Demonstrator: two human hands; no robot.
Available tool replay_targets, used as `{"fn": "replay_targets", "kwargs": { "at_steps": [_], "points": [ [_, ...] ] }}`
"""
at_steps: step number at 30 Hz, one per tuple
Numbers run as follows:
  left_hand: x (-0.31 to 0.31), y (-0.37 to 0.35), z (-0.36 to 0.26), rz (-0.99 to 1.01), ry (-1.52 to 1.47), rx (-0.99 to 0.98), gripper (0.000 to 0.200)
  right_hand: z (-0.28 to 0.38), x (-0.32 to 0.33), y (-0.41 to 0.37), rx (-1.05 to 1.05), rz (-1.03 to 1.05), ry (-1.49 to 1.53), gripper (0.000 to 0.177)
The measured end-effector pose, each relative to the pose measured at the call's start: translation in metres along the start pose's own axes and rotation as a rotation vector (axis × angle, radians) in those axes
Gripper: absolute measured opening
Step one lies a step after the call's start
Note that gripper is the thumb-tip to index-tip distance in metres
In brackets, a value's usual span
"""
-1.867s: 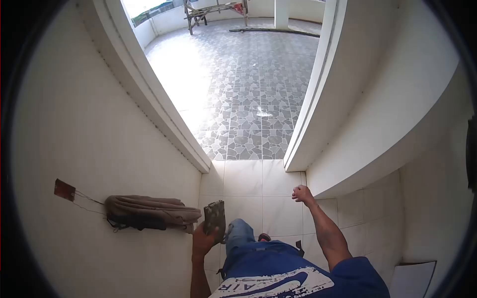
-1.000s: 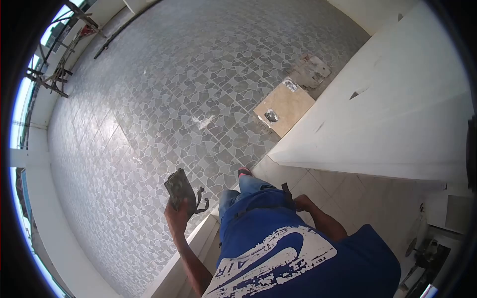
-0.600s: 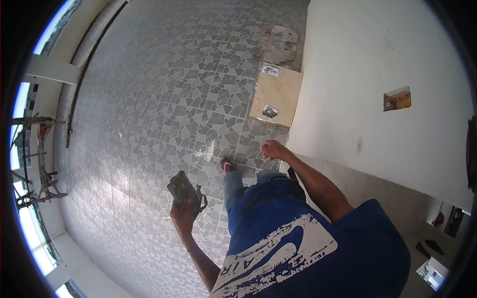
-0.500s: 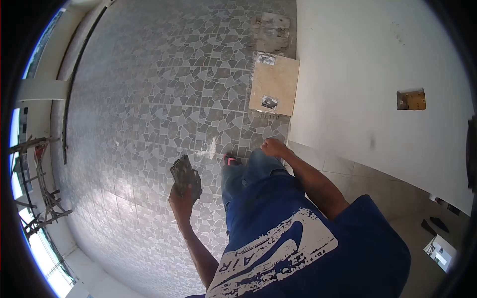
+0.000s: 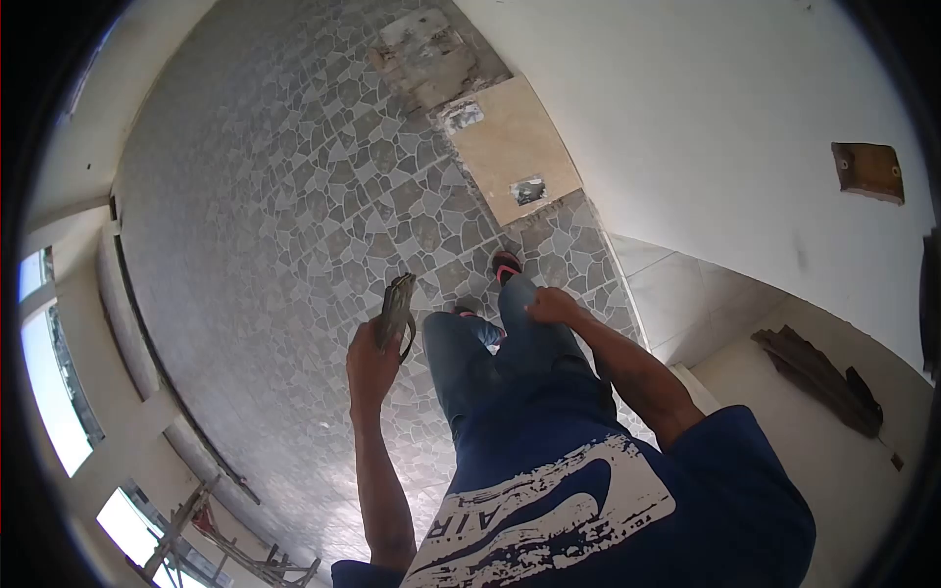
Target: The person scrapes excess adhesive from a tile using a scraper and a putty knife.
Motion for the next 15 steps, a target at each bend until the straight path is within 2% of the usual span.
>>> {"fn": "replay_targets", "kwargs": {
  "at_steps": [1, 4, 7, 9, 11, 12, 15],
  "points": [
    [-0.001, 0.024, -0.004, 0.034, 0.042, -0.036, 0.033, -0.001, 0.005, 0.001, -0.048, -0.072, 0.056, 0.044],
    [-0.013, 0.091, -0.013, 0.193, 0.084, -0.197, 0.032, 0.005, 0.006, -0.005, -0.022, -0.028, 0.068, 0.043],
    [-0.032, 0.164, -0.014, 0.313, 0.117, -0.309, 0.039, -0.034, -0.024, -0.001, -0.280, -0.201, 0.252, 0.041],
    [-0.057, 0.219, -0.012, 0.336, 0.095, -0.444, 0.045, -0.028, -0.028, 0.011, -0.367, -0.268, 0.320, 0.038],
    [-0.095, 0.272, -0.004, 0.427, 0.177, -0.455, 0.050, -0.018, -0.017, 0.018, -0.400, -0.311, 0.351, 0.036],
    [-0.113, 0.302, -0.003, 0.463, 0.189, -0.461, 0.050, -0.020, -0.029, 0.032, -0.413, -0.300, 0.494, 0.037],
    [-0.175, 0.375, -0.007, 0.569, 0.173, -0.477, 0.049, -0.024, -0.058, 0.090, -0.510, -0.450, 0.636, 0.036]
  ]
}}
Point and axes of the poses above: each hand's wrist, its own y-axis towards the middle knuckle, its own x-axis out of the back of the hand, z = x × y, the point moved 8 cm from there along y, towards the middle knuckle, and after that the axes turned 3 degrees about -y, right-handed, at the moved point
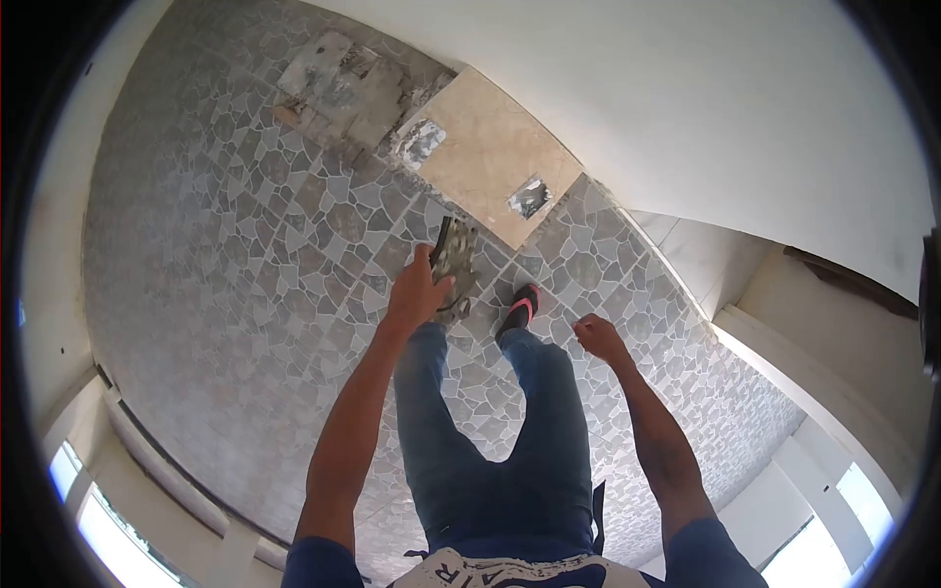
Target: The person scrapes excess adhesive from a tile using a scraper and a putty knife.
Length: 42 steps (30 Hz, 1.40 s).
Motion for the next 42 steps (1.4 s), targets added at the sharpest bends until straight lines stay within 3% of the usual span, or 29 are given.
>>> {"fn": "replay_targets", "kwargs": {
  "at_steps": [2, 8, 12, 13, 16, 20, 23, 26, 30, 35, 42],
  "points": [
    [-0.017, 0.070, 0.009, 0.041, -0.015, -0.069, 0.048, 0.020, -0.034, 0.039, 0.121, -0.001, -0.008, 0.035],
    [-0.109, 0.272, 0.041, -0.004, -0.061, -0.324, 0.048, 0.056, -0.104, 0.195, 0.127, -0.023, 0.173, 0.028],
    [-0.137, 0.374, 0.054, -0.014, -0.189, -0.316, 0.051, 0.064, -0.135, 0.291, 0.298, -0.100, 0.204, 0.027],
    [-0.142, 0.391, 0.062, 0.041, -0.176, -0.234, 0.055, 0.064, -0.142, 0.314, 0.330, -0.105, 0.183, 0.027],
    [-0.136, 0.439, 0.079, -0.153, -0.024, -0.434, 0.065, 0.090, -0.149, 0.372, 0.456, -0.098, 0.131, 0.027],
    [-0.069, 0.477, 0.110, -0.520, 0.597, -0.581, 0.089, 0.132, -0.131, 0.422, 0.646, -0.062, 0.026, 0.026],
    [-0.049, 0.471, 0.145, -0.386, 0.717, -0.267, 0.106, 0.173, -0.119, 0.437, 0.764, -0.143, -0.061, 0.027],
    [-0.049, 0.469, 0.184, -0.252, 0.711, -0.157, 0.120, 0.201, -0.121, 0.433, 0.812, -0.092, 0.014, 0.028],
    [-0.040, 0.466, 0.190, -0.264, 0.665, -0.175, 0.119, 0.210, -0.143, 0.434, 0.832, -0.140, 0.006, 0.024],
    [-0.040, 0.454, 0.192, -0.357, 0.671, -0.177, 0.111, 0.188, -0.161, 0.429, 0.784, -0.058, -0.088, 0.031],
    [-0.047, 0.447, 0.182, -0.387, 0.800, -0.290, 0.104, 0.152, -0.102, 0.440, 0.619, -0.199, -0.062, 0.030]
  ]
}}
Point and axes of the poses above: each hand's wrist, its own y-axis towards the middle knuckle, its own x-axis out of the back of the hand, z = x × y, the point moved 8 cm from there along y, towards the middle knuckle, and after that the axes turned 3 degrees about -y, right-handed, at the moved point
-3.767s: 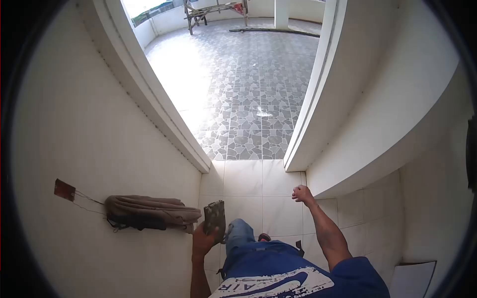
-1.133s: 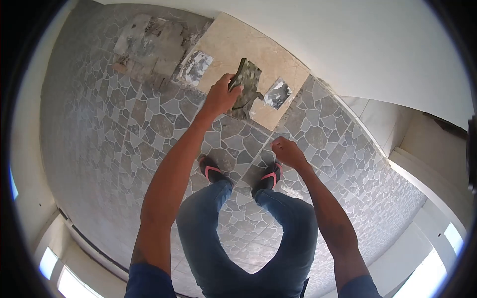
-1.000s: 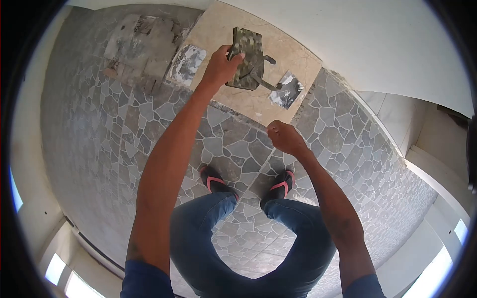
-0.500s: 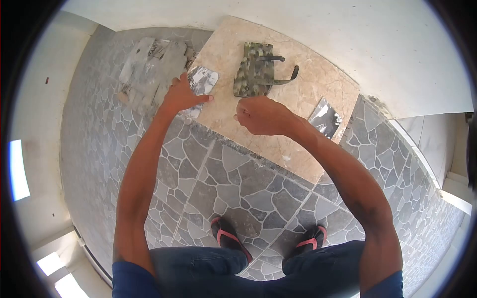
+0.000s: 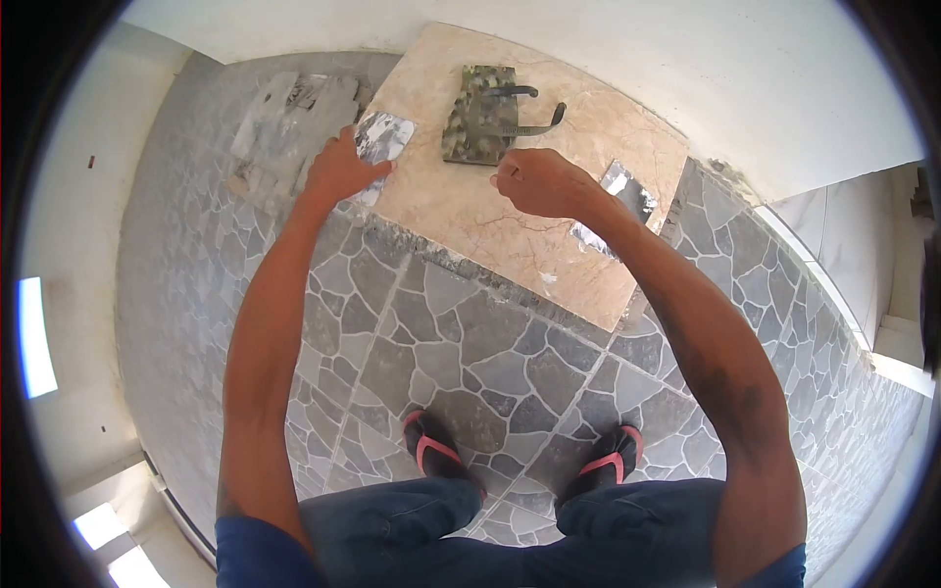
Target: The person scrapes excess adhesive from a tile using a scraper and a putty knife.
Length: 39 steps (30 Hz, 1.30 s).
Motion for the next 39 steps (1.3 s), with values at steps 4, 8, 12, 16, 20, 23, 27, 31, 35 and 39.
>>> {"fn": "replay_targets", "kwargs": {
  "at_steps": [4, 8, 12, 16, 20, 23, 27, 31, 35, 39],
  "points": [
    [-0.002, -0.012, -0.005, 0.009, 0.136, 0.029, 0.093, -0.004, 0.014, -0.024, -0.051, -0.031, -0.014, 0.032],
    [0.008, -0.019, 0.006, -0.122, 0.104, 0.052, 0.087, -0.004, 0.022, -0.040, -0.098, -0.010, -0.057, 0.035],
    [0.047, -0.002, 0.040, -0.186, -0.668, 0.137, 0.085, -0.007, 0.037, -0.048, -0.094, -0.041, 0.153, 0.043],
    [0.093, -0.054, -0.074, 0.471, -1.720, -0.167, 0.074, 0.005, 0.053, -0.052, -0.071, -0.057, 0.678, 0.067],
    [0.067, -0.085, -0.169, 0.849, -1.938, -0.337, 0.074, 0.017, 0.056, -0.048, -0.108, -0.042, 1.159, 0.070],
    [0.033, -0.084, -0.212, 0.802, -2.043, -0.214, 0.066, 0.014, 0.060, -0.044, -0.013, -0.068, 1.345, 0.061],
    [0.004, -0.065, -0.241, 0.711, -1.974, -0.186, 0.066, -0.047, 0.082, -0.046, -0.027, -0.180, 1.415, 0.047],
    [-0.034, -0.045, -0.226, 0.479, -1.348, -0.124, 0.064, -0.089, 0.119, -0.067, -0.048, -0.442, 1.470, 0.036],
    [-0.061, -0.071, -0.262, 0.229, -0.572, -0.308, 0.078, -0.122, 0.131, -0.069, -0.035, -0.610, 1.569, 0.031],
    [-0.090, -0.106, -0.311, 0.083, -0.157, -0.268, 0.098, -0.149, 0.122, -0.062, -0.116, -0.667, 1.602, 0.025]
  ]
}}
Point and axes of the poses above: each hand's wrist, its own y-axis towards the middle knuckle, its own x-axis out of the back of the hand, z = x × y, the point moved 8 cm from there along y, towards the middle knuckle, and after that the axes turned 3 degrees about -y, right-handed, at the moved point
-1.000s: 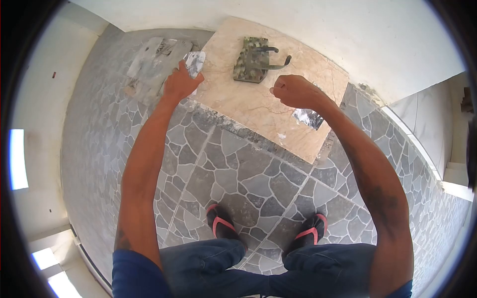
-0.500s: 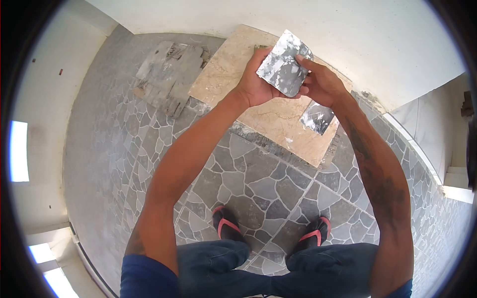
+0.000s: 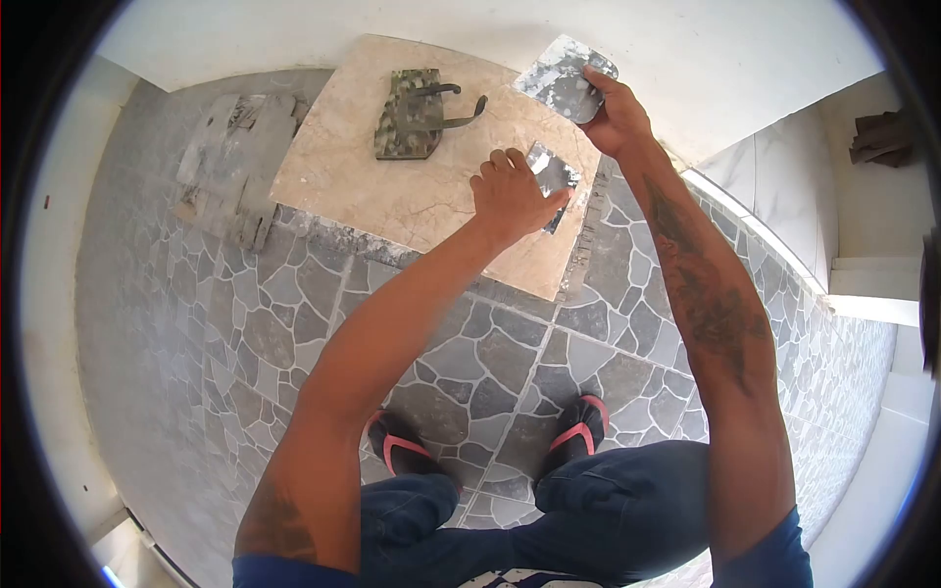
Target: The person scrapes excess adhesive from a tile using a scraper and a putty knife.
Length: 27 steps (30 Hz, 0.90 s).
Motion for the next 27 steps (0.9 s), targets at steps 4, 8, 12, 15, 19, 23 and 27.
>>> {"fn": "replay_targets", "kwargs": {
  "at_steps": [4, 8, 12, 15, 19, 23, 27],
  "points": [
    [-0.019, -0.013, -0.032, -0.001, 0.294, -0.020, 0.105, -0.009, -0.001, -0.004, -0.027, -0.056, -0.022, 0.023],
    [-0.040, -0.011, -0.037, -0.076, 0.496, -0.083, 0.089, -0.012, 0.000, -0.004, -0.021, 0.010, -0.032, 0.019],
    [-0.041, -0.020, -0.033, -0.101, 0.570, -0.125, 0.077, -0.008, 0.005, -0.008, -0.004, -0.024, -0.033, 0.017],
    [-0.033, -0.016, -0.024, -0.101, 0.442, -0.209, 0.062, -0.001, 0.001, -0.010, 0.016, -0.035, -0.045, 0.018],
    [0.027, 0.004, 0.000, -0.037, 0.096, -0.167, 0.031, 0.020, -0.017, -0.021, 0.038, -0.009, -0.070, 0.020],
    [0.044, 0.034, 0.079, -0.244, -0.352, -0.118, 0.031, 0.039, -0.034, -0.016, 0.131, 0.041, -0.325, 0.024],
    [0.027, -0.014, 0.127, -0.075, -1.101, 0.398, 0.036, 0.026, -0.052, -0.029, 0.320, 0.232, -1.085, 0.027]
  ]
}}
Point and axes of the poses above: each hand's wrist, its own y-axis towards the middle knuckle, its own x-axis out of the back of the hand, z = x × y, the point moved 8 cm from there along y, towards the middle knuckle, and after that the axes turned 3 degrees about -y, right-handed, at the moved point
